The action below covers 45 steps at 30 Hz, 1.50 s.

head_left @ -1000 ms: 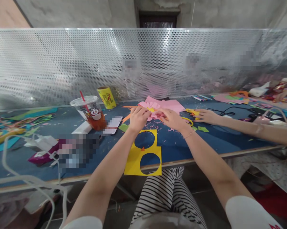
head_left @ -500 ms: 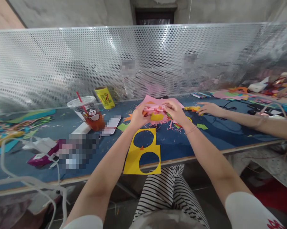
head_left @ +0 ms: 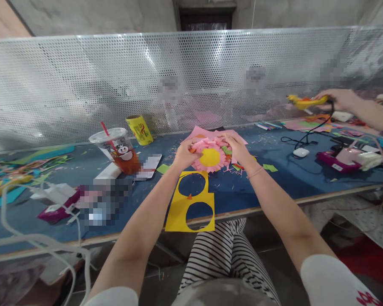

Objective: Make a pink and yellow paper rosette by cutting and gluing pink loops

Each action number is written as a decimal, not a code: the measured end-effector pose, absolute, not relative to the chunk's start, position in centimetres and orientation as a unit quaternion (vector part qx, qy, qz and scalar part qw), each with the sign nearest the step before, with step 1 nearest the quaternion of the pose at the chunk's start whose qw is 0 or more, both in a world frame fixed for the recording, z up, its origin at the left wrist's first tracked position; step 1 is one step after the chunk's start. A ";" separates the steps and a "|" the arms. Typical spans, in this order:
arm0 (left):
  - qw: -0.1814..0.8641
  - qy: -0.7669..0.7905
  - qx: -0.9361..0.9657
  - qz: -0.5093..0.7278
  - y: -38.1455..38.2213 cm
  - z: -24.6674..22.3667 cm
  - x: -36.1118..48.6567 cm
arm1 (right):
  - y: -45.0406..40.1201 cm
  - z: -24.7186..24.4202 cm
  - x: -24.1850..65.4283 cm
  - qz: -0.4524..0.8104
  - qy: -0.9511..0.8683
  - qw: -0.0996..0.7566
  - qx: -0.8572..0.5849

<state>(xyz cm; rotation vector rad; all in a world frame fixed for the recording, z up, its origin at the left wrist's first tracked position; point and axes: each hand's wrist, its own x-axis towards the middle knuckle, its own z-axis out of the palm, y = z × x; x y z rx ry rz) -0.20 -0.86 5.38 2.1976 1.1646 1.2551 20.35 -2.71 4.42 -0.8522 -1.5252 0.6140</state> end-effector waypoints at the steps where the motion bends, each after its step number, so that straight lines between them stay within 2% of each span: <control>1: 0.188 0.410 0.775 0.443 -0.9 5.4 -0.2 | -2.8 4.5 20.4 0.272 -0.656 0.600 -0.367; 6: 0.242 0.406 0.763 0.441 -0.9 5.5 -0.2 | -2.7 4.5 20.8 0.244 -0.669 0.603 -0.360; 9: 0.212 0.409 0.764 0.452 -0.9 5.4 -0.2 | -2.6 4.4 20.7 0.212 -0.697 0.583 -0.360; 13: 0.088 0.416 0.774 0.468 -0.9 5.3 -0.3 | -3.2 4.7 20.3 0.133 -0.737 0.563 -0.350; 19: -0.203 0.341 0.770 0.499 -0.5 4.6 -1.1 | -4.4 5.4 20.5 -0.045 -0.786 0.522 -0.327; 22: -0.286 0.281 0.766 0.502 -0.4 4.3 -1.7 | -4.3 5.2 20.6 -0.131 -0.807 0.486 -0.307; 25: -0.326 0.244 0.765 0.499 -0.4 4.3 -2.1 | -4.0 4.7 20.4 -0.184 -0.826 0.442 -0.297; 29: -0.312 0.245 0.781 0.483 -0.3 4.2 -2.2 | -4.0 4.5 19.9 -0.202 -0.850 0.390 -0.292; 33: -0.235 0.292 0.806 0.458 -0.6 4.2 -2.2 | -4.0 4.4 19.6 -0.195 -0.858 0.362 -0.307; 39: -0.153 0.322 0.823 0.442 -1.0 4.1 -2.1 | -3.7 4.1 19.6 -0.171 -0.851 0.374 -0.327; 45: -0.154 0.315 0.828 0.437 -1.0 4.0 -2.0 | -3.5 3.8 19.5 -0.169 -0.842 0.392 -0.329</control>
